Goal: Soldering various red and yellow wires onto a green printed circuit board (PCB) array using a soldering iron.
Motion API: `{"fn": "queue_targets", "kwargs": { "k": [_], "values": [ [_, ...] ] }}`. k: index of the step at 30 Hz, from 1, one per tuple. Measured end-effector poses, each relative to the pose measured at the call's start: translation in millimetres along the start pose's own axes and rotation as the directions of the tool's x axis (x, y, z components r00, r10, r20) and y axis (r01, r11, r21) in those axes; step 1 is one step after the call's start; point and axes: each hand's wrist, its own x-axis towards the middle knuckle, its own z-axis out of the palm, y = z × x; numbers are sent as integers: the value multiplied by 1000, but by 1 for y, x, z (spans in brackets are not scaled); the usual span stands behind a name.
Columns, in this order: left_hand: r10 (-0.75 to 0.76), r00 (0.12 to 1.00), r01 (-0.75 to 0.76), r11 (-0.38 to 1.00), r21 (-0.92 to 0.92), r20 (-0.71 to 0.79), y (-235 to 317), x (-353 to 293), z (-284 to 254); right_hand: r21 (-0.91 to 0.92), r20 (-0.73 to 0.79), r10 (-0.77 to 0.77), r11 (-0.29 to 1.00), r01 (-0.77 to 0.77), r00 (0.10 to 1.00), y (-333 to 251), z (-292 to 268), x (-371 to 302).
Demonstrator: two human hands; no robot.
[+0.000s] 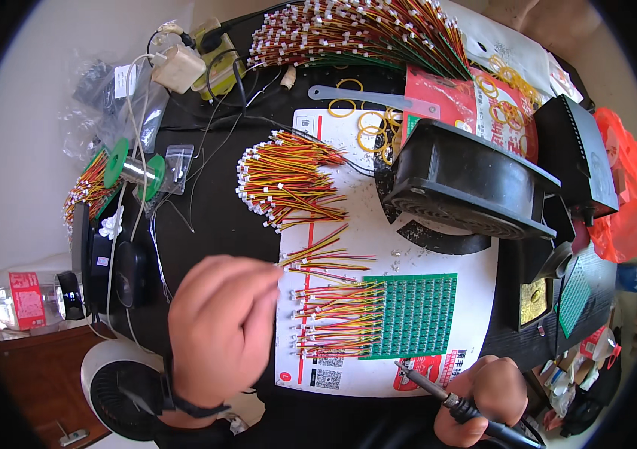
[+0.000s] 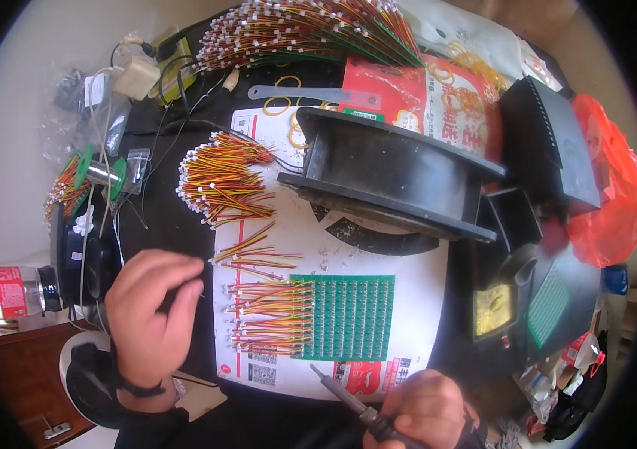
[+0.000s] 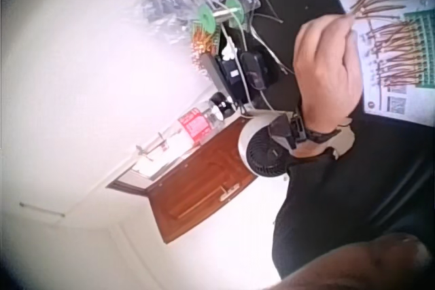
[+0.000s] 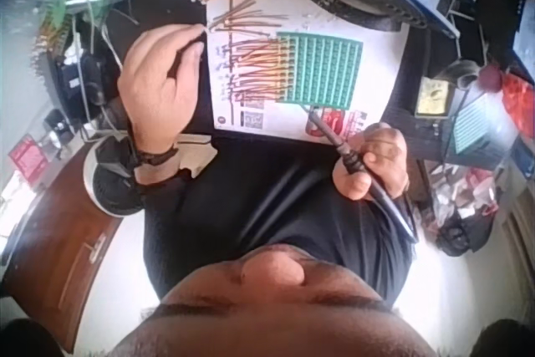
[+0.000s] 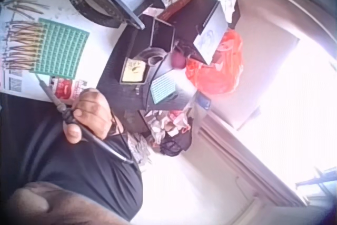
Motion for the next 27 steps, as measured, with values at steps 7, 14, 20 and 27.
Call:
{"fn": "queue_targets", "kwargs": {
  "k": [7,14,20,27],
  "values": [
    [-115,993,115,993,-33,7,-18,-2,23,-11,28,15,1000,-15,999,-1,1,2],
    [-238,971,235,958,-165,1,-16,-1,13,-20,82,26,1000,-24,996,-2,-1,6],
    [-33,999,30,991,-131,-18,8,-4,-14,-93,-110,49,994,-59,993,4,0,-17],
    [-141,987,157,729,-667,78,13,-17,9,-163,-59,137,976,-145,989,-14,-11,5]
  ]
}}
